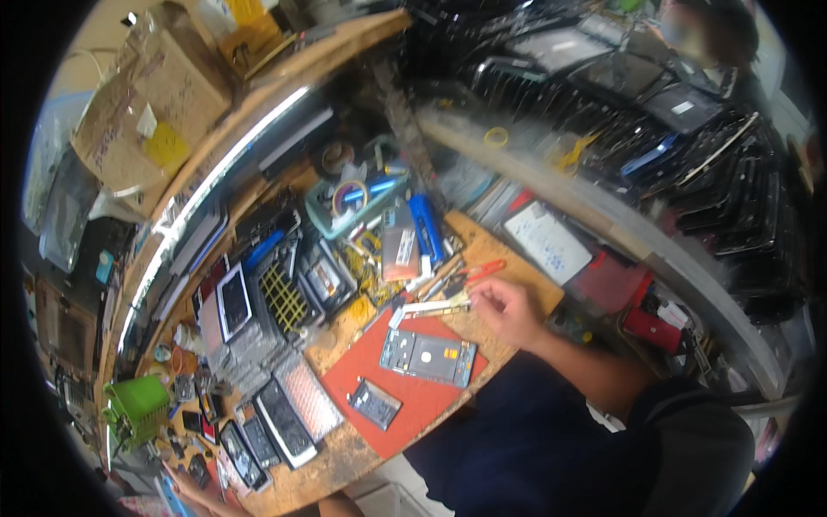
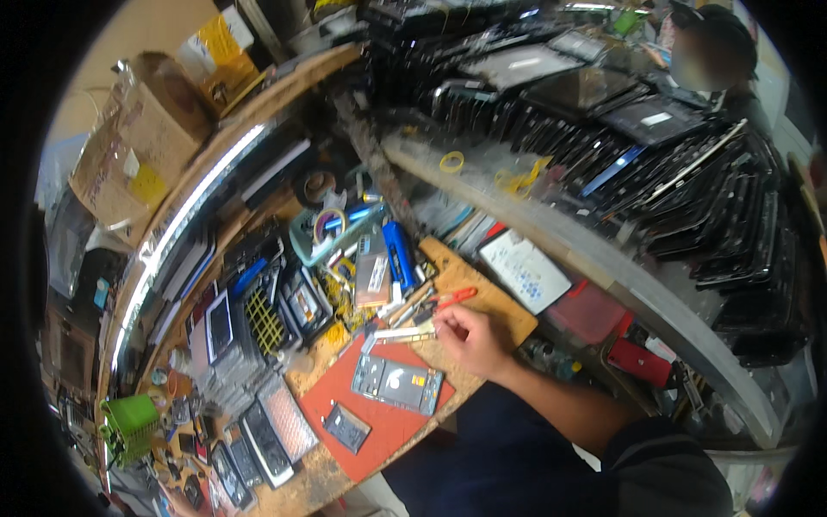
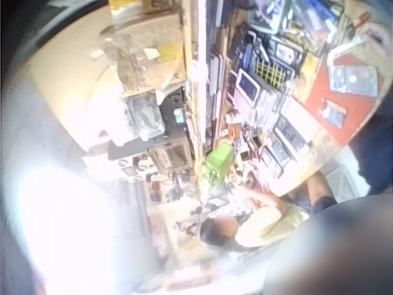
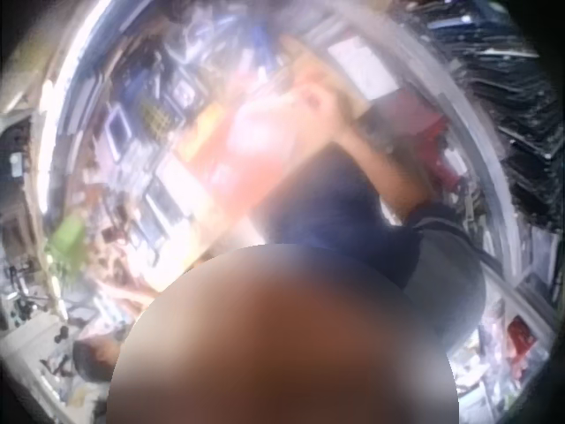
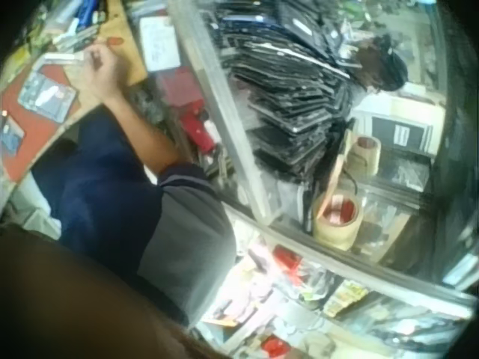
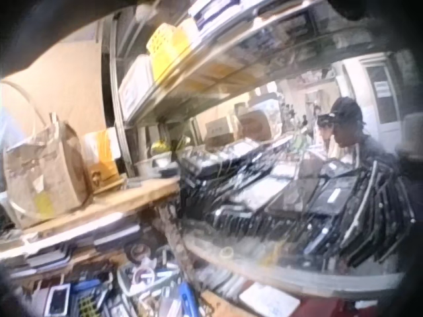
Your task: The person handles a small electronic component, then uses a metal prying tool to separate the back cover from a smartphone. They remove the cover, set it aside, and later place a small part into a plastic container near a sink.
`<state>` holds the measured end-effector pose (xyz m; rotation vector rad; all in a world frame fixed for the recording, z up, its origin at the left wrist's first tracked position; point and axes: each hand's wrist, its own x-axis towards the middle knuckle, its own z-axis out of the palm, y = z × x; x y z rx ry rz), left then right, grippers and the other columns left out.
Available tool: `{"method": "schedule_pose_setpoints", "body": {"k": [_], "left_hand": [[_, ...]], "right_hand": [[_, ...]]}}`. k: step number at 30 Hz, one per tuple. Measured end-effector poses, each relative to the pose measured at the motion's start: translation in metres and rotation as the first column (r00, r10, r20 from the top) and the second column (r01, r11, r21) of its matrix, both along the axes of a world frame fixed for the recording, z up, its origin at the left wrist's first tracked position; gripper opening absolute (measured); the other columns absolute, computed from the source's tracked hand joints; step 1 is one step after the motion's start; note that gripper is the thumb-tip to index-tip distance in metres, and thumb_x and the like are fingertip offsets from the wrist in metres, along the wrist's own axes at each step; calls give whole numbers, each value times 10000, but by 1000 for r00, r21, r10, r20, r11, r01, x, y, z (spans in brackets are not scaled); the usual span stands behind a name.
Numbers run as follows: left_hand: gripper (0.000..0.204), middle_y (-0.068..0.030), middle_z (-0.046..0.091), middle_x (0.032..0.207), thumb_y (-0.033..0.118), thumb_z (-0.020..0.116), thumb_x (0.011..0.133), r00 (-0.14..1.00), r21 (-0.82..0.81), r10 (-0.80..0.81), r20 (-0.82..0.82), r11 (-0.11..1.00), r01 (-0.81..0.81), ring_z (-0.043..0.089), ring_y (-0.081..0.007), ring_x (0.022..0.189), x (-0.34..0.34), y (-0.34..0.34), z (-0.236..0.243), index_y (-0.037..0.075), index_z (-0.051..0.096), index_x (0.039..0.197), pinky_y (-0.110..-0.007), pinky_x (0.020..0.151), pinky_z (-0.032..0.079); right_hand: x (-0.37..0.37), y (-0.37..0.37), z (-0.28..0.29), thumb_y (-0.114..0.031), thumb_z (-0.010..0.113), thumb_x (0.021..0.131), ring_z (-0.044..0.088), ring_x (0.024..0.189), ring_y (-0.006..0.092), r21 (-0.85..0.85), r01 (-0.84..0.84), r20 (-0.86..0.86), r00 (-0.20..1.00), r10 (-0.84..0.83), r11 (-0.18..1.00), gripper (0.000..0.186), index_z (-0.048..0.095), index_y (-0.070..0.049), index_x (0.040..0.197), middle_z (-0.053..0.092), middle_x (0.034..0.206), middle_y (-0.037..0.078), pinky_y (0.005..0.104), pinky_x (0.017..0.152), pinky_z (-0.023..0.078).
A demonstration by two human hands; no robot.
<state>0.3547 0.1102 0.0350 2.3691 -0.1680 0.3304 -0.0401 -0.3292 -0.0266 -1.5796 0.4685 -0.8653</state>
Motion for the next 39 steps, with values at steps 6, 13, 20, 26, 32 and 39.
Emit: {"method": "schedule_pose_setpoints", "body": {"k": [6, 13, 20, 26, 32, 39], "left_hand": [[367, -253, 670, 1306, 76, 669, 944, 999, -36, -40, 14, 999, 40, 604, -458, 1227, 12, -47, 14, -5, 654, 1301, -522, 1045, 483], [369, -254, 670, 1304, 72, 668, 940, 998, -60, -63, -17, 996, 62, 603, -460, 1228, 14, -64, 14, -7, 654, 1300, -522, 1048, 480], [370, -255, 670, 1302, 68, 667, 936, 997, -67, -75, -22, 995, 73, 601, -463, 1229, 15, -71, 18, -8, 654, 1298, -523, 1050, 478], [372, -256, 670, 1301, 65, 666, 933, 996, -60, -91, -23, 994, 89, 600, -465, 1230, 20, -80, 23, -9, 654, 1297, -524, 1052, 476], [373, -257, 670, 1299, 62, 665, 930, 994, -65, -104, -20, 993, 102, 599, -467, 1231, 20, -87, 24, -10, 654, 1296, -525, 1054, 473], [375, -258, 670, 1297, 58, 663, 926, 994, -73, -111, -16, 991, 110, 598, -469, 1232, 20, -93, 28, -12, 654, 1295, -526, 1057, 471]], "right_hand": [[7, 1, -3, -108, 700, 1027, 530, 678, -3, -39, 15, 125, 992, -10, 999, 84, 720, -26, 1025, 629, 787, -72, 219, 586, 424], [8, -2, -16, -101, 694, 1032, 516, 669, -17, -9, -28, 47, 999, 28, 1000, 89, 721, -17, 1033, 633, 797, -73, 206, 575, 410], [8, -1, -16, -86, 695, 1033, 526, 680, -17, 19, -25, 109, 994, 23, 999, 74, 705, -15, 1050, 642, 800, -68, 204, 579, 414], [8, -2, -15, -142, 682, 1057, 544, 666, 5, -46, 6, 76, 997, -3, 999, 115, 687, -28, 1045, 648, 783, -49, 228, 577, 428], [6, -4, -15, -187, 664, 1075, 568, 669, 24, -61, -28, 30, 999, 30, 998, 154, 676, -36, 1043, 655, 761, -29, 236, 587, 445], [9, -6, -17, -183, 655, 1075, 558, 660, 23, -32, -58, 92, 994, 61, 998, 165, 677, -32, 1013, 652, 747, -35, 231, 590, 440]]}}
